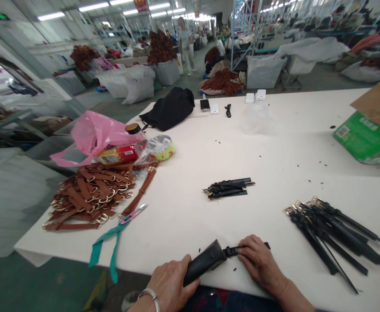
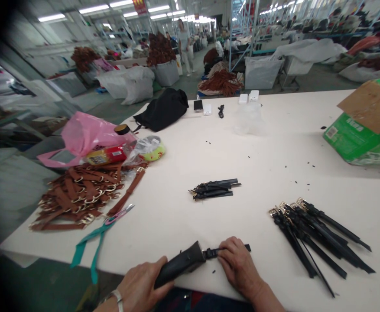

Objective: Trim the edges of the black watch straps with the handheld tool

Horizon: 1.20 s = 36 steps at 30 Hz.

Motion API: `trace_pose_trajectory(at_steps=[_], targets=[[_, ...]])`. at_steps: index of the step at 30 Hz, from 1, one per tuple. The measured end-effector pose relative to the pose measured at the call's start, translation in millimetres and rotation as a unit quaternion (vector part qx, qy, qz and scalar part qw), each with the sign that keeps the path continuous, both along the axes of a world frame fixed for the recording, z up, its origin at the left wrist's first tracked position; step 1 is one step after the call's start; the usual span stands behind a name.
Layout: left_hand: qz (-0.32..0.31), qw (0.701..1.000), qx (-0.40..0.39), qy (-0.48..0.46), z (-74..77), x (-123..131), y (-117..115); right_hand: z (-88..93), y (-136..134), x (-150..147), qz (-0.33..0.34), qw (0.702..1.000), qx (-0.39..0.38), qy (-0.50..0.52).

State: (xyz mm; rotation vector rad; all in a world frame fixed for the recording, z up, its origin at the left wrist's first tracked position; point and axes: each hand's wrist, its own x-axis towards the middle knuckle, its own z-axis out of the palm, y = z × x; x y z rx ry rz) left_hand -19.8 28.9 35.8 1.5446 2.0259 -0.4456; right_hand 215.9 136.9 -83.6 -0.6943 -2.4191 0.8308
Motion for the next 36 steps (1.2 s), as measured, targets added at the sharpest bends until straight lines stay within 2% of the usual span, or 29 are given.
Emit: trace_pose_trajectory(at_steps=[6, 11, 14, 17, 23, 26, 31, 36], targets=[[-0.010, 1.000, 0.007, -0.010, -6.1, 8.4, 3.8, 5.2, -1.5, -10.4, -0.037, 0.999, -0.011, -0.032], [-0.002, 1.000, 0.024, -0.015, -9.5, 8.4, 5.7, 8.7, -1.4, -17.3, -0.032, 0.998, 0.007, -0.058], [-0.004, 0.999, 0.025, -0.022, -10.5, 6.2, 2.7, 10.0, -0.4, -19.2, -0.006, 0.998, 0.001, -0.065], [-0.005, 0.999, 0.020, -0.025, -10.2, 5.3, 0.5, 14.9, 1.5, -22.2, 0.017, 0.996, -0.050, -0.077], [-0.006, 0.999, 0.021, -0.025, -9.0, 4.9, 1.8, 28.7, 4.9, -29.9, 0.016, 0.981, -0.180, -0.073], [-0.006, 0.999, 0.024, -0.029, -10.9, 2.5, 0.2, 24.5, 4.1, -31.8, -0.011, 0.980, -0.187, -0.066], [-0.018, 0.999, 0.030, -0.021, -15.1, 1.3, -6.9, 4.8, -0.4, -37.8, -0.072, 0.989, -0.112, -0.064], [-0.022, 0.999, 0.016, -0.020, -12.9, 10.8, -2.9, -5.6, -1.0, -38.9, -0.072, 0.992, -0.095, -0.036]])
